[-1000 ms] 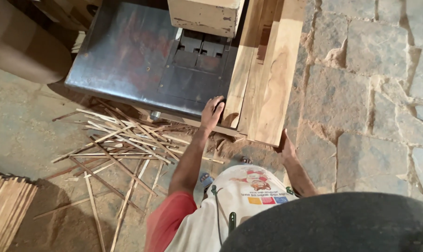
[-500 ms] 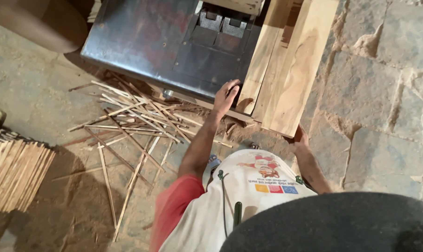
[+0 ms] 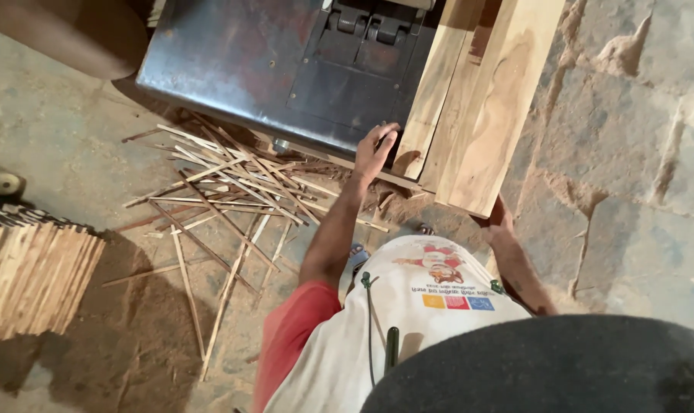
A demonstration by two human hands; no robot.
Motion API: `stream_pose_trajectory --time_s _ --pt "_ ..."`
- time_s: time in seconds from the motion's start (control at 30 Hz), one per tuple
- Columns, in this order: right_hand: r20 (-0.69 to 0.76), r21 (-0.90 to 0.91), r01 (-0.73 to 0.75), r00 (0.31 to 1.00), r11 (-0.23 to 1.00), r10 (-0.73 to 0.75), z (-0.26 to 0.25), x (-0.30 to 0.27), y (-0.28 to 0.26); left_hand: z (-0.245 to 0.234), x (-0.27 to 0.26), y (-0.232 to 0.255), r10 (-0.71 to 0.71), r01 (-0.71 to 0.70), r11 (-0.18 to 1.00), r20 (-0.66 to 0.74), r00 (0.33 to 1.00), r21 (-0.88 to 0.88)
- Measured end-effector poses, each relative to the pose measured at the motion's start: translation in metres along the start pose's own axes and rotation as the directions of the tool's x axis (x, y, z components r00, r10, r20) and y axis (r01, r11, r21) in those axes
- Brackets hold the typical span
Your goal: Organizing and inspecting wooden boards at a woodworking station.
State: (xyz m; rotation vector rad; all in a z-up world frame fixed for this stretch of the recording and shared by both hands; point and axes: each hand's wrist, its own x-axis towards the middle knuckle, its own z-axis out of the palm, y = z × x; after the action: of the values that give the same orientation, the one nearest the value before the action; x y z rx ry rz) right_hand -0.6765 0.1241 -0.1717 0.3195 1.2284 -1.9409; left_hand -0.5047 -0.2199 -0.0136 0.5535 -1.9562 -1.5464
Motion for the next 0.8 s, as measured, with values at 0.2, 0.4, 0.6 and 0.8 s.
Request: stream_pose_trajectory --time_s 0.2,0.4,0.6,0.8 --pt "0.010 0.117 -0.053 0.999 0.992 0.052 0.009 0.003 0.005 0.002 0.001 -0.011 0.039 -0.039 0.999 -0.015 0.999 0.005" --pt "0.132 0.104 -0.064 0.990 0.992 0.050 0.012 -0.004 -0.003 0.003 0.000 -0.007 0.048 -0.048 0.998 -0.010 0.999 0.048" --pt "0.102 0.145 -0.138 0.987 0.980 0.124 0.021 -0.012 -0.009 0.006 0.004 -0.015 0.108 -0.106 0.984 -0.012 0.994 0.142" --pt "0.137 0.106 -0.070 0.989 0.992 0.055 0.028 -0.029 -0.016 0.004 0.002 -0.012 0.137 -0.136 0.978 0.008 0.991 0.161"
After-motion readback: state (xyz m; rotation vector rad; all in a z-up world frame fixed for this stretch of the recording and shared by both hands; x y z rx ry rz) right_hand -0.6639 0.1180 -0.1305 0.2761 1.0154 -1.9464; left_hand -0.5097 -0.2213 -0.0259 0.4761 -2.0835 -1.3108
